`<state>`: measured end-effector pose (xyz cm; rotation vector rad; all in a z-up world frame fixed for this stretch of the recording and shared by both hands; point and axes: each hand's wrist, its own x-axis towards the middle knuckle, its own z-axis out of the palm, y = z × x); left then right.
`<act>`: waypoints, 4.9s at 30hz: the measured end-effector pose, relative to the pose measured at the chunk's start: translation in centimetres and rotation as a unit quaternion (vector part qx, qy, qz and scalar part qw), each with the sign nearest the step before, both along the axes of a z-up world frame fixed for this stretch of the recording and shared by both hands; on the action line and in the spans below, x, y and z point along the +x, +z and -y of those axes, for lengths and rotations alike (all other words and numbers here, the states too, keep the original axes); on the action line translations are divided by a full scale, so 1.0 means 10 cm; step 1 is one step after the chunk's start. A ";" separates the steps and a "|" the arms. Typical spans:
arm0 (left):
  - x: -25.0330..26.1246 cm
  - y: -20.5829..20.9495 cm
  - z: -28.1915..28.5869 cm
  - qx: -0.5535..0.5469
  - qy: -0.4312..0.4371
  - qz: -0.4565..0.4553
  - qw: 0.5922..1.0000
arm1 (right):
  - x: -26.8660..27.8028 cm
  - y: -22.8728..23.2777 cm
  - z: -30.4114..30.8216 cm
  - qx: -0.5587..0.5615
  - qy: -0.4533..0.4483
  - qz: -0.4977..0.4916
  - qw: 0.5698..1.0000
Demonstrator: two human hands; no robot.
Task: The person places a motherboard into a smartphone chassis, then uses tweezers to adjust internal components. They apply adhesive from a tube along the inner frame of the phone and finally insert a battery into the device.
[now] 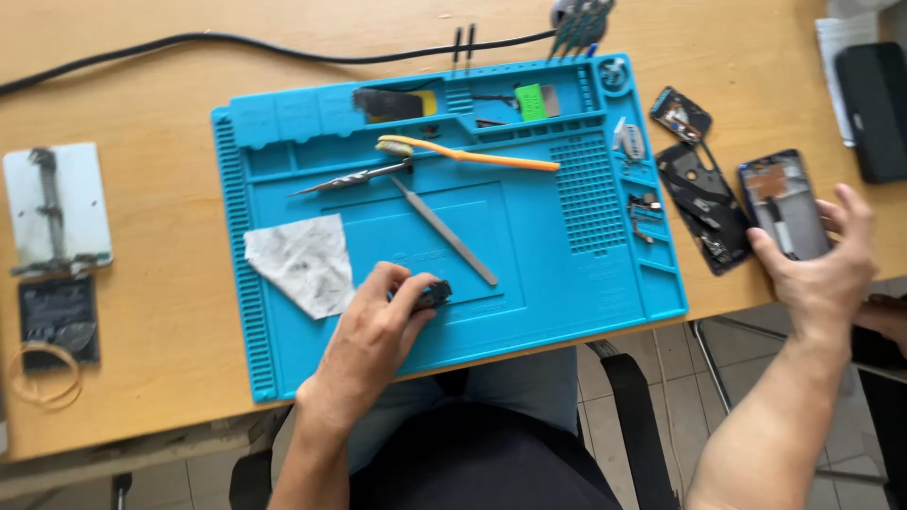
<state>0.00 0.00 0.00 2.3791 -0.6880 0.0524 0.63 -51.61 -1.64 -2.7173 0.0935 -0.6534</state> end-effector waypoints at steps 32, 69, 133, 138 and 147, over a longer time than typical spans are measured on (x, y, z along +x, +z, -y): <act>-0.37 -0.08 -0.49 -0.330 0.373 -0.084 0.863 | 0.65 0.27 -2.92 -0.189 0.448 -0.017 0.874; -0.35 -0.08 -0.44 -0.318 0.347 -0.070 0.879 | -0.03 0.32 -2.81 0.858 0.293 -0.184 0.379; -0.11 0.07 -0.81 0.184 0.125 -0.033 0.974 | 0.15 0.04 -2.59 0.022 0.404 -0.123 0.906; -0.11 0.13 -0.76 0.112 0.115 -0.019 0.987 | 0.18 0.06 -2.54 0.008 0.445 -0.132 0.886; -0.08 0.13 -0.40 0.103 0.038 0.010 0.994 | 0.19 0.08 -2.54 0.066 0.433 -0.138 0.888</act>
